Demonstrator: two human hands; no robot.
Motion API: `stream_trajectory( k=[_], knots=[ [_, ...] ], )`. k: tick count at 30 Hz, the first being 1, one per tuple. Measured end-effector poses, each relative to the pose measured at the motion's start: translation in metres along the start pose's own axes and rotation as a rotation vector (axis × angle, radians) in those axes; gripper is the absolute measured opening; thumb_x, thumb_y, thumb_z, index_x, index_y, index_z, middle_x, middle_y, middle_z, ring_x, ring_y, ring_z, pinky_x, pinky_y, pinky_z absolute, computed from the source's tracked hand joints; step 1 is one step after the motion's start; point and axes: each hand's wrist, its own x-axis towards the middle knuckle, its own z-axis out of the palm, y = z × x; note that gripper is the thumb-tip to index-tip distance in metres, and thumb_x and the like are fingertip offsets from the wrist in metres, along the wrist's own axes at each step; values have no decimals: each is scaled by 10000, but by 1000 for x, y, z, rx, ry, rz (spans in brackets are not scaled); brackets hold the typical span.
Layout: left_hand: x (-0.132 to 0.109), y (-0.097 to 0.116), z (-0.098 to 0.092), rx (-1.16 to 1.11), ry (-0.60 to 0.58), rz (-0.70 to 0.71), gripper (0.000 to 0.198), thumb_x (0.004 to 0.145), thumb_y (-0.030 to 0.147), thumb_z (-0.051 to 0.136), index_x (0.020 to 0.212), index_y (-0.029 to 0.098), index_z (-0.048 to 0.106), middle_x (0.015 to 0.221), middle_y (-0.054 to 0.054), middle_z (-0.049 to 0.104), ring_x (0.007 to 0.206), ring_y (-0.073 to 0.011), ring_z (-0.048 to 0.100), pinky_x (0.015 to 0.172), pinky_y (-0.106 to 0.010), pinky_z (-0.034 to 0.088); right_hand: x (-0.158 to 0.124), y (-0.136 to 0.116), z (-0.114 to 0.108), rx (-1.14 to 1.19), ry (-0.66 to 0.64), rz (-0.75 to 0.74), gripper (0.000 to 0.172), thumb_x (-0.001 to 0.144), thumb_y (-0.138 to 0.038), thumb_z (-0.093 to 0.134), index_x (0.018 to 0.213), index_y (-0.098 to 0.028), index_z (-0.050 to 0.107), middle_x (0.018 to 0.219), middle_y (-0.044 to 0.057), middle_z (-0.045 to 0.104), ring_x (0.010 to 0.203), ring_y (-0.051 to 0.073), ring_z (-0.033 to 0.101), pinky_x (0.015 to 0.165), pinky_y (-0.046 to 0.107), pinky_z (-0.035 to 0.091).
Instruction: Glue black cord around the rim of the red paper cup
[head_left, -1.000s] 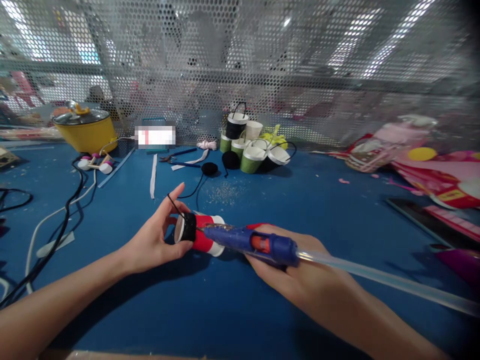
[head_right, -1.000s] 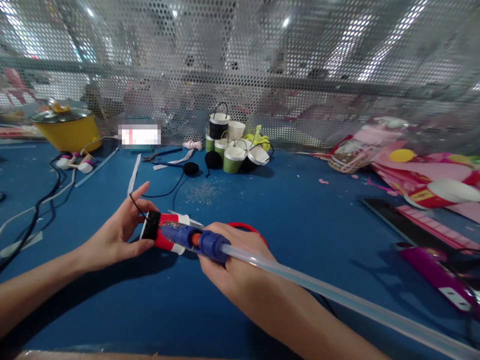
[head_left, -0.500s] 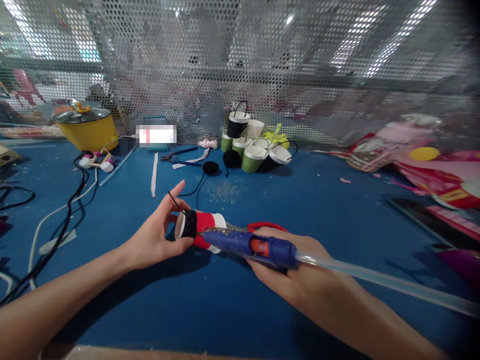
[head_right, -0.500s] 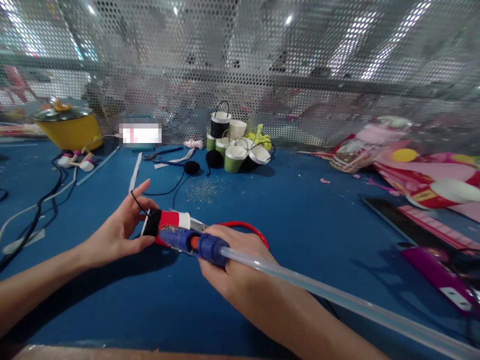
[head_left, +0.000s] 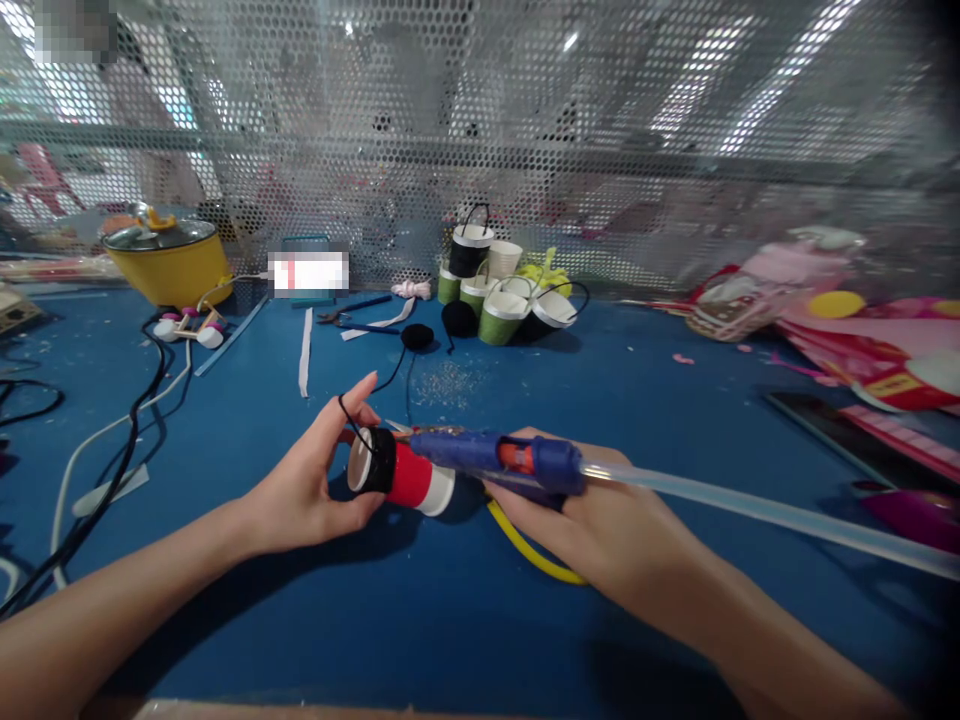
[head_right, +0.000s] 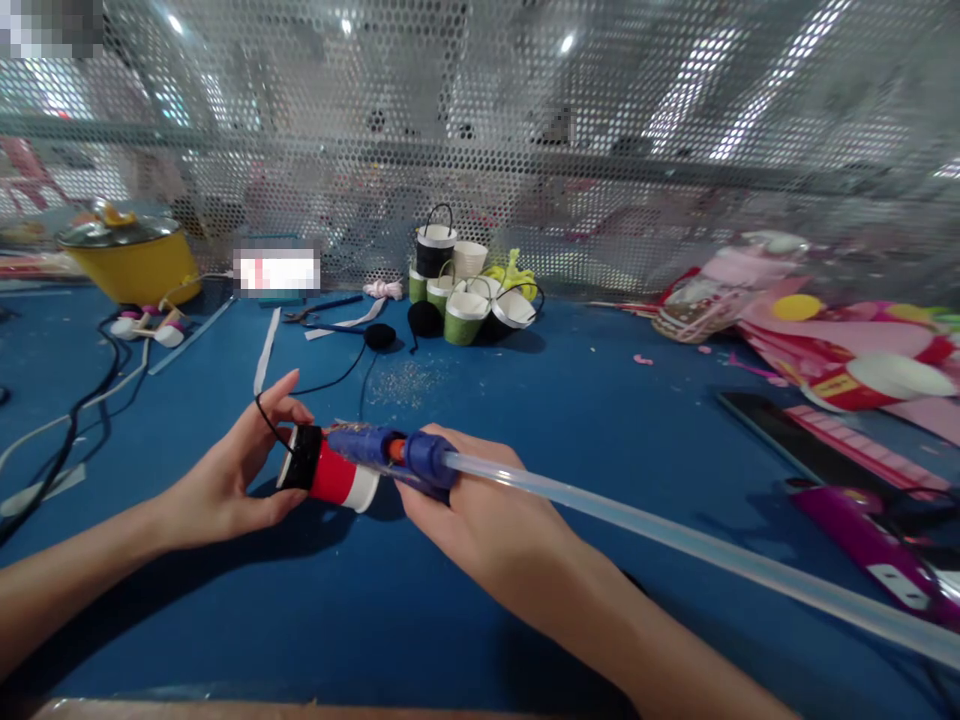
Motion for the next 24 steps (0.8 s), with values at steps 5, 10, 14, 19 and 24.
stream_trajectory(
  k=[5, 10, 14, 19, 24],
  knots=[
    [-2, -1, -1, 57, -13, 6, 890, 729, 109, 610, 1427, 343, 109, 1152, -67, 409, 1054, -219, 456, 956, -404, 377, 7, -7, -3, 7, -29, 13, 129, 746, -157, 489, 701, -238, 578, 667, 32, 626, 565, 167, 559, 548, 287, 467],
    [-1, -2, 0, 56, -1, 25, 906, 722, 105, 612, 1427, 350, 100, 1246, -89, 377, 1110, -240, 432, 985, -427, 358, 11, -7, -3, 60, -77, 118, 128, 792, -224, 498, 715, -221, 599, 642, 6, 644, 574, 165, 576, 528, 272, 465],
    [0, -3, -1, 33, 34, -3, 934, 712, 107, 619, 1420, 373, 72, 1296, -84, 334, 1069, -221, 437, 923, -400, 407, 23, 6, -6, 111, -43, 267, 153, 766, -340, 580, 712, -198, 594, 564, -13, 622, 518, 157, 572, 472, 255, 440],
    [2, -3, -3, 9, 81, -54, 947, 709, 128, 626, 1411, 395, 49, 1286, -70, 330, 1029, -202, 444, 877, -379, 429, 48, 40, -3, 54, 47, 371, 190, 796, -355, 575, 754, -170, 595, 765, 52, 704, 686, 182, 648, 593, 262, 483],
    [4, -2, -5, -22, 115, -111, 981, 697, 151, 631, 1425, 342, 2, 1253, -89, 349, 967, -185, 463, 846, -371, 439, 67, 72, 10, -146, -26, 408, 327, 872, -366, 473, 608, -189, 549, 597, 63, 642, 579, 184, 616, 553, 286, 455]
  ],
)
